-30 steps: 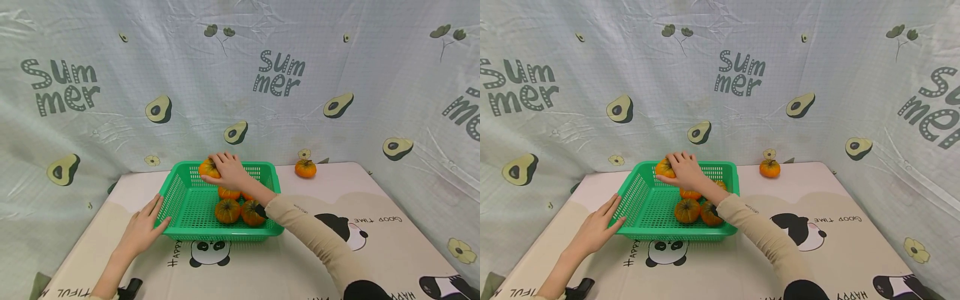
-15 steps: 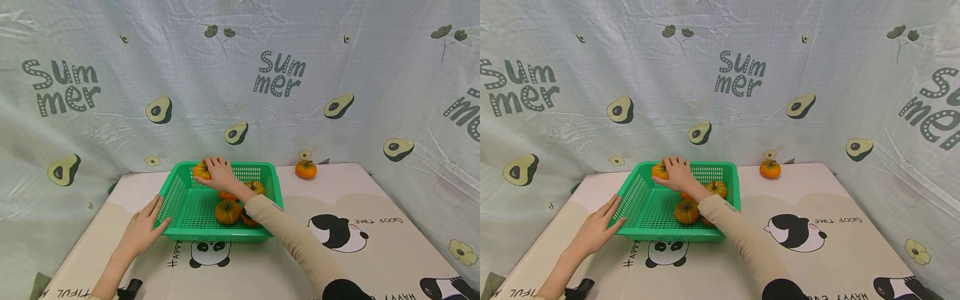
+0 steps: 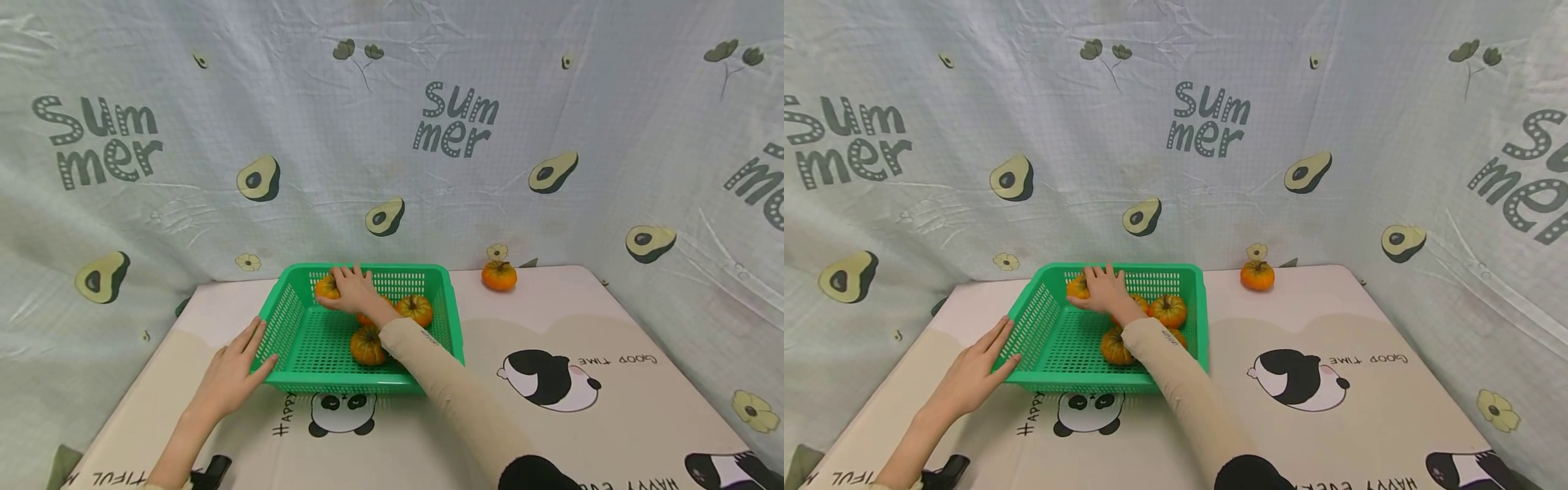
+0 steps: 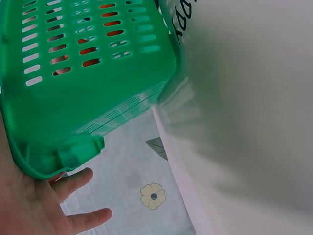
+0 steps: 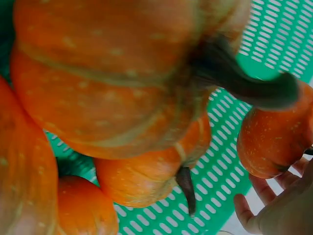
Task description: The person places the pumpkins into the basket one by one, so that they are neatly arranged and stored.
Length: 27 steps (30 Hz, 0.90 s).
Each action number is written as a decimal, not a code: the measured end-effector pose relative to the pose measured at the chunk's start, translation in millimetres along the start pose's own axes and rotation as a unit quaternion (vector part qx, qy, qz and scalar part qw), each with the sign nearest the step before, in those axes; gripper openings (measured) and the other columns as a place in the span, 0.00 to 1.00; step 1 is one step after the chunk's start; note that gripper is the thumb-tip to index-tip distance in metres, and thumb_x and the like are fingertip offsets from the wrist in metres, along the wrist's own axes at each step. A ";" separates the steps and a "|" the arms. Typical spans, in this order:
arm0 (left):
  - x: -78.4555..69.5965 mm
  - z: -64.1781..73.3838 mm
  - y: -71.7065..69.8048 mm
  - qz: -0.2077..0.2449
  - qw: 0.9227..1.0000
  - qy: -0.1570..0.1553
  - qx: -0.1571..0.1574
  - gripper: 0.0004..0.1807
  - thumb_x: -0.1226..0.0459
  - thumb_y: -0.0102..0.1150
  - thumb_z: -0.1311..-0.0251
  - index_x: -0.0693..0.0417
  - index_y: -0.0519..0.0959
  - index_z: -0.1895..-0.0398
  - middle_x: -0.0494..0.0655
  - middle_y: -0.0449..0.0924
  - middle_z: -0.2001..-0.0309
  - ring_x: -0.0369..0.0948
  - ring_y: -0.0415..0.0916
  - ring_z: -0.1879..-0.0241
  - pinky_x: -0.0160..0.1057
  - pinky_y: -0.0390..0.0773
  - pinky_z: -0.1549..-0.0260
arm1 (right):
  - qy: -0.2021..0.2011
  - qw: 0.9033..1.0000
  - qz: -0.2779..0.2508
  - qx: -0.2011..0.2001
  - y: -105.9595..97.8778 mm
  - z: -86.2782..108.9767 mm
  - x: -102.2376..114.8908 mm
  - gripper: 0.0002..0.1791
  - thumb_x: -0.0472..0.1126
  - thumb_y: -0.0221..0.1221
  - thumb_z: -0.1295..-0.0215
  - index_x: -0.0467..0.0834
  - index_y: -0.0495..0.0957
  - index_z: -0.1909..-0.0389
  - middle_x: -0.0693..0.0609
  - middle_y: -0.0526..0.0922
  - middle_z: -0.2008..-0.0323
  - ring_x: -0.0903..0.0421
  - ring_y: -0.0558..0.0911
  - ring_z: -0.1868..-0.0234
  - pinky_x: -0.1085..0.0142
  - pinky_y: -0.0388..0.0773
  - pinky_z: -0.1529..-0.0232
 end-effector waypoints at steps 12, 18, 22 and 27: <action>0.5 0.3 0.5 0.005 1.000 0.005 -0.004 0.35 0.52 0.47 0.39 0.67 0.56 0.36 0.64 0.54 0.35 0.59 0.58 0.39 0.60 0.63 0.50 | -0.050 0.991 0.112 0.055 13.5 1.3 2.5 0.40 0.67 0.48 0.44 0.53 0.53 0.34 0.54 0.59 0.35 0.52 0.58 0.36 0.48 0.57 0.39; 0.0 0.9 0.7 0.007 1.000 0.004 -0.004 0.35 0.52 0.47 0.40 0.67 0.56 0.36 0.64 0.54 0.35 0.59 0.58 0.39 0.60 0.63 0.50 | -0.070 0.989 0.111 0.062 19.1 0.4 2.2 0.39 0.65 0.50 0.45 0.53 0.55 0.35 0.55 0.60 0.35 0.52 0.57 0.34 0.45 0.54 0.37; 0.2 0.7 0.8 0.008 1.000 0.004 -0.003 0.35 0.52 0.47 0.40 0.67 0.56 0.36 0.64 0.54 0.35 0.59 0.58 0.39 0.60 0.63 0.50 | -0.080 0.988 0.115 0.061 20.2 0.3 3.1 0.37 0.65 0.50 0.44 0.54 0.56 0.36 0.55 0.61 0.36 0.52 0.58 0.35 0.45 0.55 0.37; 0.5 0.4 0.4 0.008 1.000 0.003 -0.001 0.35 0.52 0.46 0.39 0.67 0.56 0.35 0.64 0.54 0.34 0.59 0.58 0.39 0.60 0.63 0.50 | -0.093 0.983 0.141 0.066 18.0 3.3 6.6 0.37 0.64 0.50 0.44 0.54 0.56 0.36 0.56 0.61 0.36 0.53 0.61 0.38 0.48 0.58 0.39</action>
Point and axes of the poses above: each hand's wrist, its own z-axis away from the middle knuckle, its own y-axis out of the palm, x = y × z, the point moved 3 cm from there along -z, towards the middle knuckle
